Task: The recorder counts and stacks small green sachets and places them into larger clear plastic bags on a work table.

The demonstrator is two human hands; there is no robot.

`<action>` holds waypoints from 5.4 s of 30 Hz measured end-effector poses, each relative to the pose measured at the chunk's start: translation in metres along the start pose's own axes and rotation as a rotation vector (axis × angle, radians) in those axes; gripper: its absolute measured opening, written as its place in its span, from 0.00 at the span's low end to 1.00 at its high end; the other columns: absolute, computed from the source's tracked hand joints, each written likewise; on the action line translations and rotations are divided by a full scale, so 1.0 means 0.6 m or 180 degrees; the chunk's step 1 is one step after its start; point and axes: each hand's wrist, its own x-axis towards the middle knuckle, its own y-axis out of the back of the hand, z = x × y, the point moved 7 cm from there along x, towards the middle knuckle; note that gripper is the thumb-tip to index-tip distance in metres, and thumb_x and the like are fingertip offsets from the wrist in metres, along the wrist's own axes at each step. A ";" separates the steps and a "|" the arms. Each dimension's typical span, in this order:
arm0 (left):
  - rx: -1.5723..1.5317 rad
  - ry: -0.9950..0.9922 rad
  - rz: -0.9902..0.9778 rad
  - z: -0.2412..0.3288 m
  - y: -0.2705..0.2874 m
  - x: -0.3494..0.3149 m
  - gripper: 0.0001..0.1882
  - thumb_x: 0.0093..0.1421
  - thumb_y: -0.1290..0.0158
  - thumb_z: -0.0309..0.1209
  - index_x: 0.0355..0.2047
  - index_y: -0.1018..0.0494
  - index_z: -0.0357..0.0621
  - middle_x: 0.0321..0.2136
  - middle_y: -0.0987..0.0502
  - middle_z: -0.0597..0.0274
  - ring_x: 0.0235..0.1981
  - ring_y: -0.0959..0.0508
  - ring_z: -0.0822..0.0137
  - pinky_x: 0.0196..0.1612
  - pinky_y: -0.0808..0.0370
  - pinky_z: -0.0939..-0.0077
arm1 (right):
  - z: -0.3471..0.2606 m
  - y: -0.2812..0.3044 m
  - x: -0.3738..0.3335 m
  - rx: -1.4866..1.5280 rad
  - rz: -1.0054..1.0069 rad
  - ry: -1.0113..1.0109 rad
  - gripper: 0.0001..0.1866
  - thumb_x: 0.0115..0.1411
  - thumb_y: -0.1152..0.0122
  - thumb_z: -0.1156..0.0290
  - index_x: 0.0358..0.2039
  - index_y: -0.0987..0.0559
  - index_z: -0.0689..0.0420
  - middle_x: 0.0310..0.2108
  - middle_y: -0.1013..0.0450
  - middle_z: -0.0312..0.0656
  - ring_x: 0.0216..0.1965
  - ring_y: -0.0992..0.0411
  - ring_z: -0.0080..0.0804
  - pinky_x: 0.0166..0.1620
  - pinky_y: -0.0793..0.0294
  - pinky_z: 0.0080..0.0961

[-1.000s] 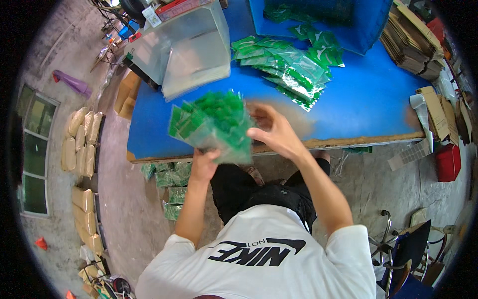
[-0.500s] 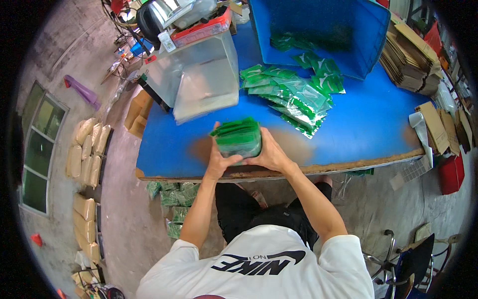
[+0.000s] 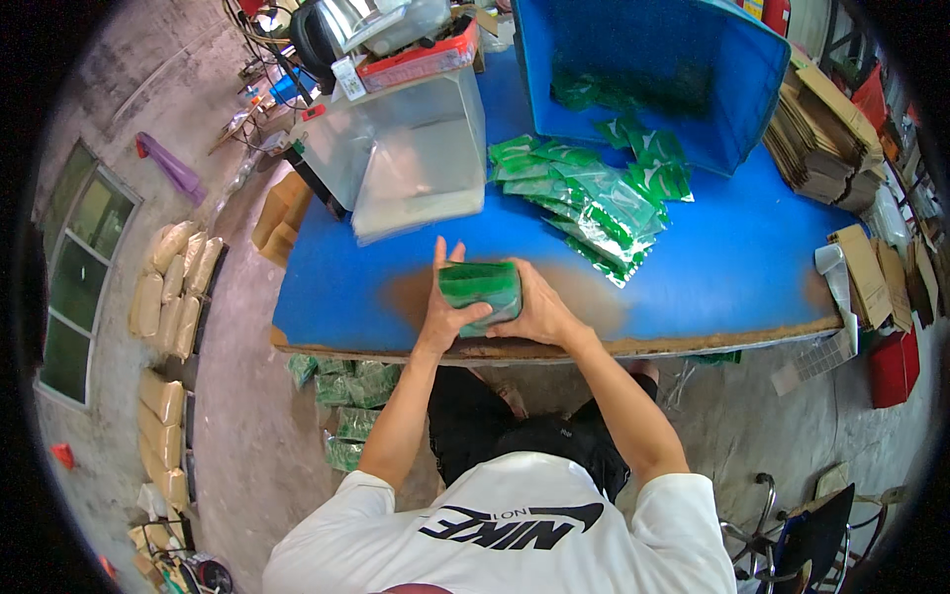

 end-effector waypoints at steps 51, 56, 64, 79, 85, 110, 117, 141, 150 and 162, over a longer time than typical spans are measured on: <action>0.0273 0.0820 -0.0448 -0.044 -0.016 -0.043 0.43 0.45 0.31 0.20 0.59 0.43 0.40 0.52 0.31 0.57 0.57 0.31 0.65 0.59 0.32 0.65 | -0.018 0.070 -0.016 -0.0049 0.0582 0.0026 0.54 0.34 0.16 0.52 0.60 0.34 0.61 0.58 0.33 0.53 0.63 0.38 0.48 0.66 0.42 0.45; 0.1478 0.0287 -0.0690 0.026 -0.045 -0.038 0.44 0.44 0.29 0.22 0.59 0.42 0.40 0.53 0.29 0.55 0.52 0.26 0.64 0.58 0.30 0.65 | -0.170 0.043 0.001 -0.2057 -0.0045 0.1179 0.63 0.30 0.17 0.53 0.67 0.40 0.56 0.64 0.40 0.57 0.66 0.43 0.56 0.68 0.47 0.52; -0.0757 0.0348 0.0339 0.058 -0.044 -0.019 0.57 0.50 0.28 0.31 0.72 0.56 0.44 0.59 0.32 0.45 0.57 0.28 0.59 0.60 0.31 0.62 | -0.029 0.065 -0.006 0.0697 -0.0106 -0.0681 0.44 0.39 0.25 0.46 0.48 0.26 0.69 0.38 0.23 0.55 0.40 0.23 0.45 0.46 0.24 0.37; 0.0801 -0.0074 0.1060 -0.004 -0.065 -0.006 0.33 0.71 0.57 0.50 0.65 0.45 0.38 0.53 0.32 0.48 0.54 0.31 0.58 0.60 0.37 0.63 | -0.002 0.022 -0.025 0.1760 0.0706 -0.0593 0.38 0.48 0.23 0.60 0.55 0.28 0.65 0.47 0.25 0.44 0.49 0.28 0.29 0.54 0.28 0.30; 0.1313 0.0310 0.0948 -0.105 0.056 0.161 0.20 0.60 0.38 0.42 0.41 0.24 0.36 0.35 0.21 0.56 0.36 0.23 0.67 0.42 0.25 0.70 | 0.145 0.013 -0.086 0.4391 0.0931 -0.1891 0.31 0.58 0.34 0.57 0.58 0.29 0.61 0.52 0.26 0.45 0.50 0.25 0.40 0.54 0.24 0.36; 0.3758 0.1067 0.0614 0.009 0.233 0.176 0.17 0.59 0.40 0.42 0.27 0.22 0.38 0.26 0.19 0.52 0.30 0.19 0.52 0.34 0.26 0.60 | 0.151 0.003 -0.097 0.4286 0.1153 -0.1857 0.32 0.59 0.37 0.51 0.57 0.29 0.60 0.49 0.25 0.46 0.47 0.24 0.40 0.52 0.23 0.40; 0.4117 0.0836 0.0488 -0.015 0.202 0.104 0.14 0.57 0.37 0.39 0.26 0.23 0.40 0.25 0.22 0.55 0.28 0.22 0.55 0.32 0.27 0.62 | 0.137 0.011 -0.093 0.4439 0.1045 -0.1793 0.35 0.57 0.34 0.47 0.56 0.28 0.60 0.46 0.23 0.44 0.45 0.22 0.38 0.50 0.21 0.38; 0.2201 0.0822 0.0373 0.057 0.054 0.060 0.11 0.62 0.39 0.33 0.29 0.22 0.36 0.19 0.26 0.70 0.23 0.30 0.79 0.26 0.32 0.79 | -0.016 0.025 -0.057 0.2320 0.1019 -0.1321 0.24 0.53 0.28 0.61 0.46 0.21 0.62 0.41 0.21 0.41 0.40 0.25 0.28 0.46 0.25 0.29; 0.1891 -0.0552 -0.0593 0.125 -0.187 0.022 0.07 0.58 0.37 0.25 0.29 0.24 0.36 0.24 0.24 0.63 0.24 0.27 0.77 0.27 0.30 0.79 | -0.023 0.088 -0.066 0.2395 0.1151 -0.2103 0.20 0.55 0.30 0.62 0.43 0.21 0.62 0.36 0.22 0.41 0.34 0.25 0.25 0.35 0.24 0.26; 0.2715 -0.1993 -0.1128 0.261 -0.337 0.008 0.15 0.58 0.37 0.37 0.36 0.24 0.38 0.32 0.22 0.51 0.38 0.21 0.52 0.44 0.25 0.59 | -0.002 0.079 -0.059 0.1467 0.1014 -0.1623 0.37 0.46 0.21 0.53 0.46 0.27 0.69 0.35 0.25 0.47 0.36 0.29 0.32 0.39 0.26 0.34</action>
